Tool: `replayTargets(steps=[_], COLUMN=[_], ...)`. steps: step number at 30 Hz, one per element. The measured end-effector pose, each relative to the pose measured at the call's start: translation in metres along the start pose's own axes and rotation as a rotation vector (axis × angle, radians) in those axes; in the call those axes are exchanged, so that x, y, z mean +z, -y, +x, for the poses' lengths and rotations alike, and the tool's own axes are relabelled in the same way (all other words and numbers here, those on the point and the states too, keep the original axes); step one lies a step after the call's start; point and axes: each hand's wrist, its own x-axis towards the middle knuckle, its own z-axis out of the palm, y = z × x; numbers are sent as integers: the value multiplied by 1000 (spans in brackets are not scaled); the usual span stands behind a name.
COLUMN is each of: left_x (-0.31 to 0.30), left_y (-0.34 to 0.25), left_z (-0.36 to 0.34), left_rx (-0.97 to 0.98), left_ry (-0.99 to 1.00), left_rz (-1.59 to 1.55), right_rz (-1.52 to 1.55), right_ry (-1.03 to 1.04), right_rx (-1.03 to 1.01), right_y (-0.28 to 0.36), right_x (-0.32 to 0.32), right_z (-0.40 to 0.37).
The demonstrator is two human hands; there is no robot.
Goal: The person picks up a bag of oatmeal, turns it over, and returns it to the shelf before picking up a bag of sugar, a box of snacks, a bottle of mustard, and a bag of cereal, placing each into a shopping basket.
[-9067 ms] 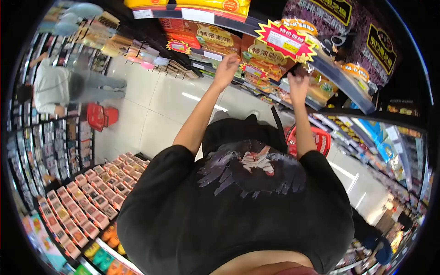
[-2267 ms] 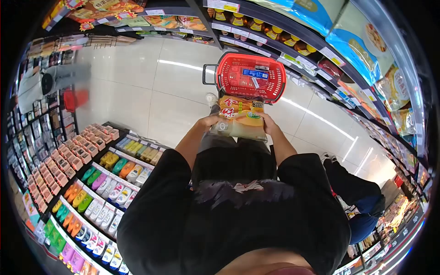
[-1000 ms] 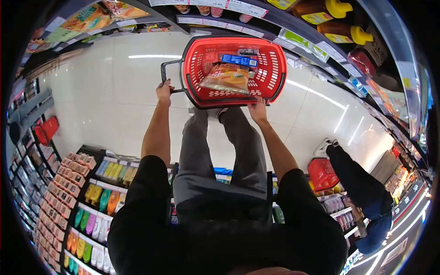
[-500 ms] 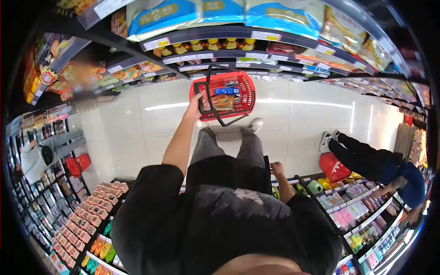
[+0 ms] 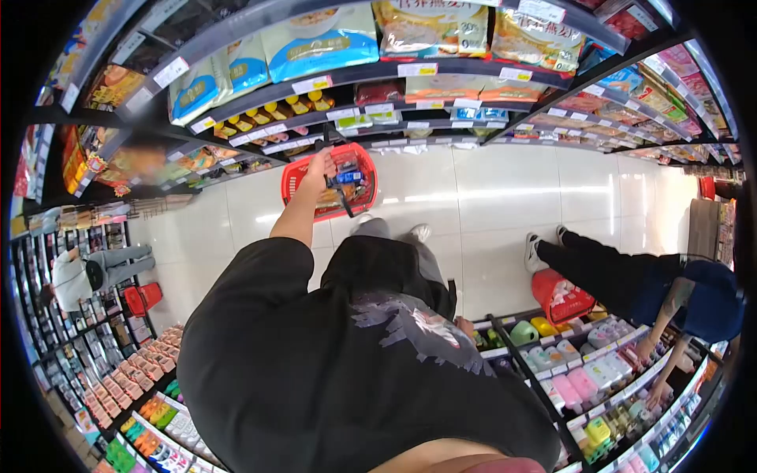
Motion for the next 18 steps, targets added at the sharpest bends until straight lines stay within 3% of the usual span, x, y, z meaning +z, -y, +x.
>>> replayTargets(steps=[3, 4, 12, 18], left_x=[19, 26, 100, 135], left_y=[3, 7, 51, 97], left_z=[1, 2, 28, 70], left_rx=[15, 19, 22, -160], left_ry=[-121, -112, -53, -75], left_rz=[71, 73, 113, 169], right_rz=[633, 552, 129, 39], right_ry=[26, -122, 35, 8], right_rx=[451, 464, 43, -269], right_y=[77, 111, 257, 384], right_x=[-31, -40, -141, -238], right_z=[6, 6, 145, 222])
